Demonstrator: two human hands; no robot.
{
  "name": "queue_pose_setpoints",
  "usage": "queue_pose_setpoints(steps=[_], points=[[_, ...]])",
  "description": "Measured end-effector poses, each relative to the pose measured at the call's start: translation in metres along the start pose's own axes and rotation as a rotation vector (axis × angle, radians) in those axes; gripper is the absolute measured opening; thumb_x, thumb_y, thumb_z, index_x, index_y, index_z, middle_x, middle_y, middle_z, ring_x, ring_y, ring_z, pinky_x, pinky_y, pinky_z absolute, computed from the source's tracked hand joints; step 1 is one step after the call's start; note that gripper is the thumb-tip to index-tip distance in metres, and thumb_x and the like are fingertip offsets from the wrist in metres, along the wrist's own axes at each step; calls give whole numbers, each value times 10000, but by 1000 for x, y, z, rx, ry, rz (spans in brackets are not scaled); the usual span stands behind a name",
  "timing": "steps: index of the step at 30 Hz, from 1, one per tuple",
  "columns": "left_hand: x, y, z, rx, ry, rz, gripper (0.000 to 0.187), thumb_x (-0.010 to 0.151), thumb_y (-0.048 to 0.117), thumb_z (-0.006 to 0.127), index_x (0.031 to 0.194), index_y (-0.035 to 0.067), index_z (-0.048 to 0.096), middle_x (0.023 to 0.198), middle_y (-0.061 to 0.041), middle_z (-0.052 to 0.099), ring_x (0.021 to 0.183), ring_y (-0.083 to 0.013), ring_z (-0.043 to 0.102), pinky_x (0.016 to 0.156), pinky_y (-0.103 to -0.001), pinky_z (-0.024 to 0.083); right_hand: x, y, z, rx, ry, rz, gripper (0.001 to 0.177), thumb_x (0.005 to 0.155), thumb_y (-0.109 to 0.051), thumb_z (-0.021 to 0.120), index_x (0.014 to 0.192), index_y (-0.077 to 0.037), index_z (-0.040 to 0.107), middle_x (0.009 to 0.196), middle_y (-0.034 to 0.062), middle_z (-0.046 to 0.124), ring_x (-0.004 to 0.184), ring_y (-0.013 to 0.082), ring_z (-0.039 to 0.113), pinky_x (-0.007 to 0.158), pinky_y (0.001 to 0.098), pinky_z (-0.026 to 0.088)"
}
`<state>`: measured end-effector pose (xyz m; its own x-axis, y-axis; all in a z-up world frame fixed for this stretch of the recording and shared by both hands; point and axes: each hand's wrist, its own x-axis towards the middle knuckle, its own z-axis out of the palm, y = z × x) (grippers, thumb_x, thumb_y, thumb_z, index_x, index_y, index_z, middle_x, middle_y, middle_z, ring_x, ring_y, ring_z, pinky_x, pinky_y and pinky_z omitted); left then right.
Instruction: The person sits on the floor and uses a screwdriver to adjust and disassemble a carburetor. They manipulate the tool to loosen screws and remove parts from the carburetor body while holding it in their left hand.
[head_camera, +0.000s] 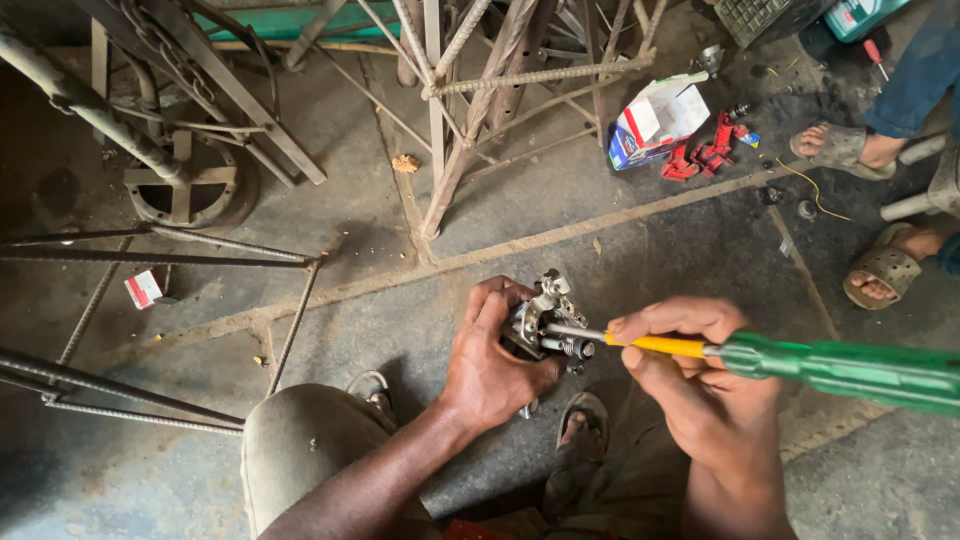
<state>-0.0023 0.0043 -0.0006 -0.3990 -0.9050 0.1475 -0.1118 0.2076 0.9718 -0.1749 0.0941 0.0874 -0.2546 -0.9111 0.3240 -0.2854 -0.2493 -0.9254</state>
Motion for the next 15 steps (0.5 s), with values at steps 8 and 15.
queue_pose_setpoints(steps=[8,15], points=[[-1,0,-2,19,-35,-19,680,627,150,890,1230,56,589,1330,-160,507,1205,-320,609,999,-413,550,5,-2,-7,305,123,-110,157,958,117,573,1092,48,618,871,126,690,664,120,634,654,297,584],[0,-8,-3,183,66,182,694,656,120,869,1290,76,590,1321,-168,517,1182,-357,609,914,-460,585,10,43,3,-260,-183,379,122,885,-142,766,900,-21,779,609,7,623,503,42,486,442,248,338]])
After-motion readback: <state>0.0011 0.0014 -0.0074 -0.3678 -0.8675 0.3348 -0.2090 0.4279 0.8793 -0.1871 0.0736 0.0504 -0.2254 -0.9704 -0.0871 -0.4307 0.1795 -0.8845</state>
